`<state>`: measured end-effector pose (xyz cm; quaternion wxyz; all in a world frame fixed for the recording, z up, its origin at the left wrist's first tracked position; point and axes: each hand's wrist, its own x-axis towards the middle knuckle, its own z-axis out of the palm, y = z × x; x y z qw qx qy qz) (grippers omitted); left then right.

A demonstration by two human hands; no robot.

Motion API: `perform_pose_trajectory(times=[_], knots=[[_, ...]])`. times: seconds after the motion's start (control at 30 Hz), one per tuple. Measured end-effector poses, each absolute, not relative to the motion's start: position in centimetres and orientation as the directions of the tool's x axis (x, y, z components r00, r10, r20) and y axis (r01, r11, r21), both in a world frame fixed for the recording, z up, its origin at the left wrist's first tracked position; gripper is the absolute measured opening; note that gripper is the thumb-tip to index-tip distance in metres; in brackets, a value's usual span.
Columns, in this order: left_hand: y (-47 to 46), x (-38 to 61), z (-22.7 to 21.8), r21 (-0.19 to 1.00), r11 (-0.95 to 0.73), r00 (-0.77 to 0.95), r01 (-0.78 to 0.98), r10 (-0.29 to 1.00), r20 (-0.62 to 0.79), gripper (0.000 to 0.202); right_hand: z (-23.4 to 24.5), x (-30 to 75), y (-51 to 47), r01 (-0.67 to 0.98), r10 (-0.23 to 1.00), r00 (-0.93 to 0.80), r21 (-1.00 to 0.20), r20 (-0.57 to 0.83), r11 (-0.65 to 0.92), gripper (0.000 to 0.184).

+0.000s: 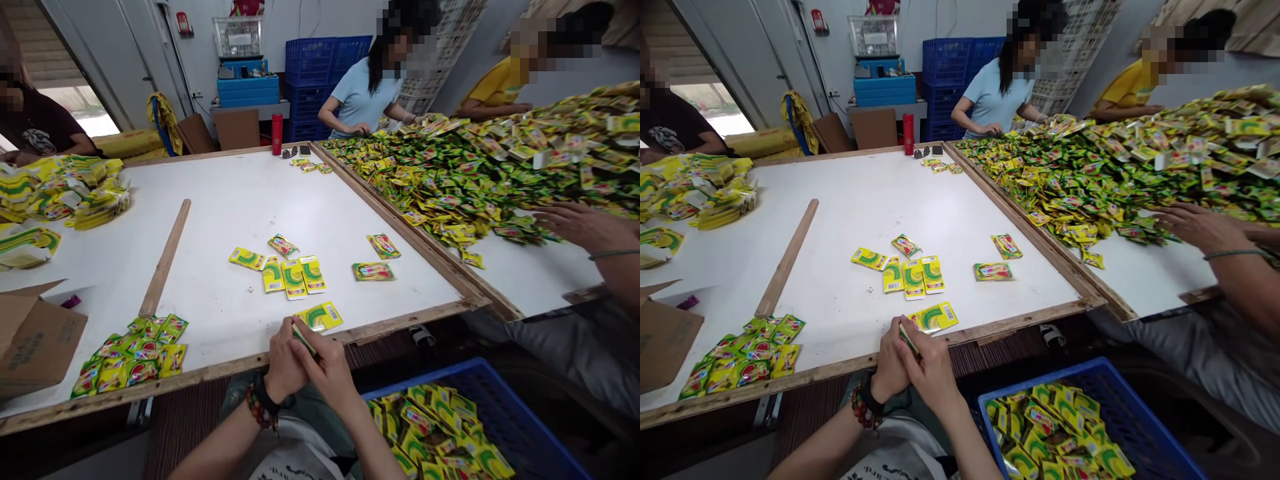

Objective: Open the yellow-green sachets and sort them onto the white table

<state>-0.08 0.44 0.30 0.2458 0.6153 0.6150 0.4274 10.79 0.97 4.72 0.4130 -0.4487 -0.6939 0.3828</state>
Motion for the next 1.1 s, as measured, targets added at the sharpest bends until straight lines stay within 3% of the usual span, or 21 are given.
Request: perform_pose_trajectory(times=[0.17,0.23,0.3,0.37,0.4,0.47,0.53,0.63,0.77,0.9,1.0,1.07,1.1], knots=[[0.0,0.1,0.1,0.8,-0.14,-0.075,0.583,0.972,0.225,0.017,4.4,10.5,0.8,0.388,0.878,-0.343,-0.801,0.333,0.455,0.04],[0.1,-0.7,0.8,0.795,-0.205,0.068,0.571,0.977,0.203,0.026,4.4,11.2,0.2,0.405,0.869,-0.342,-0.779,0.356,0.479,0.039],[1.1,-2.6,2.0,0.777,-0.328,0.318,0.537,0.932,0.174,0.041,4.6,13.6,-0.8,0.472,0.896,-0.294,-0.764,0.334,0.44,0.04],[3.4,-5.4,3.4,0.728,-0.425,0.498,0.538,0.857,0.132,0.047,4.6,17.7,-2.3,0.637,0.956,-0.192,-0.714,0.22,0.292,0.043],[5.2,-7.1,4.1,0.685,-0.424,0.486,0.592,0.866,0.117,0.045,4.6,20.1,-3.0,0.742,0.984,-0.124,-0.646,0.13,0.178,0.044],[9.3,-10.2,5.0,0.541,-0.313,0.331,0.78,0.941,0.067,0.042,4.4,24.3,-4.0,0.909,0.996,-0.01,-0.416,-0.085,-0.027,0.043],[13.6,-12.7,5.4,0.41,-0.188,0.223,0.893,0.974,-0.04,0.055,4.1,26.5,-4.2,0.95,0.988,0.025,-0.303,-0.151,-0.071,0.041],[18.4,-14.8,5.6,0.419,-0.171,0.234,0.892,0.967,-0.104,0.054,3.9,24.9,-3.5,0.888,0.993,-0.104,-0.456,-0.059,0.066,0.042],[18.8,-15.6,6.2,0.507,-0.208,0.31,0.837,0.943,-0.125,0.038,4.3,19.1,-2.0,0.68,0.96,-0.268,-0.69,0.083,0.25,0.039],[13.4,-14.3,6.6,0.639,-0.219,0.408,0.737,0.899,-0.162,0.026,5.4,14.9,-0.8,0.512,0.954,-0.209,-0.807,0.215,0.294,0.041],[8.2,-10.9,6.5,0.779,-0.202,0.535,0.593,0.822,-0.194,0.027,6.7,12.7,0.2,0.394,0.949,-0.182,-0.865,0.257,0.31,0.041],[5.4,-8.2,6.0,0.935,-0.072,0.62,0.347,0.766,-0.171,0.03,7.5,11.7,0.9,0.365,0.928,-0.232,-0.859,0.29,0.36,0.03],[4.2,-6.9,5.6,0.966,-0.01,0.58,0.258,0.802,-0.146,0.033,7.7,11.4,1.2,0.374,0.919,-0.243,-0.844,0.311,0.385,0.026]])
